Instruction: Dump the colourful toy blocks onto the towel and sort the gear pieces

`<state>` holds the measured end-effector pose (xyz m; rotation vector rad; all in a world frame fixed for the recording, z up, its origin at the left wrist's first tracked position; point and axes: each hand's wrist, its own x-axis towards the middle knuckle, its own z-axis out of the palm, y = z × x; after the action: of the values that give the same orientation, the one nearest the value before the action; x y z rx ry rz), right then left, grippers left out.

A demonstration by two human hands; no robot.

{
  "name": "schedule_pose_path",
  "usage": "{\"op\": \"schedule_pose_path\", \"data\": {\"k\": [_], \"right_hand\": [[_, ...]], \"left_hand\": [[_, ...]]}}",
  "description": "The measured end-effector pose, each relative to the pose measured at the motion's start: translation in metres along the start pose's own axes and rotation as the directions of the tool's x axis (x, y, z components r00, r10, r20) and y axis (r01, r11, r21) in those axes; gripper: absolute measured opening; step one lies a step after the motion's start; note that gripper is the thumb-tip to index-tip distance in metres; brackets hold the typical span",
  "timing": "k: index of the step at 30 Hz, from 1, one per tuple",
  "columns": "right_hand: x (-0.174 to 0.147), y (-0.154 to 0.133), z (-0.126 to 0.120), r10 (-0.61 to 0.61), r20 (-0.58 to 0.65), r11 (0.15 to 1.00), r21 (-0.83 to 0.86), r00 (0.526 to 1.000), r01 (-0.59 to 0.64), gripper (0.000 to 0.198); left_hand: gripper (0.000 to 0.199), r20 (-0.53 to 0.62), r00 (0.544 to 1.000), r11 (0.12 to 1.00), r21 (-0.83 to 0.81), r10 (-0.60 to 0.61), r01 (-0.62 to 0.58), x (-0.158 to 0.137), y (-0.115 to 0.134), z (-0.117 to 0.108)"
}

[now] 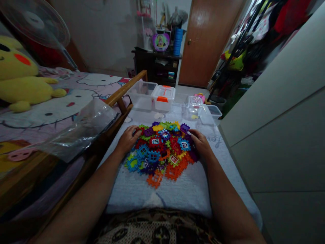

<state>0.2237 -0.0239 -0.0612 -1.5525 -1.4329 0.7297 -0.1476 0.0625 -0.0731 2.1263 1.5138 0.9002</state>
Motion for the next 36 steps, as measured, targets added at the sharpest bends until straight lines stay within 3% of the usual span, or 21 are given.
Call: {"op": "schedule_pose_path", "data": {"k": [4, 7, 11, 16, 22, 27, 36], "right_hand": [[0.004, 0.008, -0.003, -0.040, -0.148, 0.979, -0.201, 0.988, 0.009, 0.034], [0.006, 0.009, -0.002, -0.037, -0.115, 0.961, -0.277, 0.993, 0.003, 0.032], [0.004, 0.004, 0.002, -0.066, 0.003, 0.981, -0.181, 0.998, 0.066, 0.033], [0.001, 0.001, 0.004, -0.080, 0.038, 0.997, 0.011, 0.996, 0.080, 0.034], [0.002, 0.003, 0.001, -0.094, -0.085, 0.980, -0.185, 0.992, 0.077, 0.032], [0.001, 0.001, -0.001, -0.099, 0.005, 0.964, -0.249, 0.995, 0.097, 0.029], [0.000, -0.008, 0.015, -0.226, 0.109, 0.974, 0.054, 0.968, 0.221, 0.030]], "left_hand": [[0.051, -0.018, 1.000, 0.999, 0.032, -0.012, 0.013, 0.000, -0.001, 0.002], [0.049, 0.026, 1.000, 0.999, 0.031, -0.017, 0.016, 0.000, 0.000, 0.003], [0.047, 0.032, 0.999, 0.999, 0.036, -0.017, 0.016, 0.000, 0.002, 0.002], [0.047, 0.035, 0.999, 0.999, 0.043, -0.019, 0.017, 0.000, 0.004, 0.001], [0.048, 0.024, 0.999, 0.999, 0.035, -0.037, 0.036, -0.001, 0.001, 0.002], [0.047, 0.011, 0.999, 0.999, 0.022, -0.044, 0.044, -0.002, 0.001, 0.003], [0.047, 0.015, 0.999, 0.999, -0.015, -0.038, 0.038, -0.002, 0.008, -0.001]]}}
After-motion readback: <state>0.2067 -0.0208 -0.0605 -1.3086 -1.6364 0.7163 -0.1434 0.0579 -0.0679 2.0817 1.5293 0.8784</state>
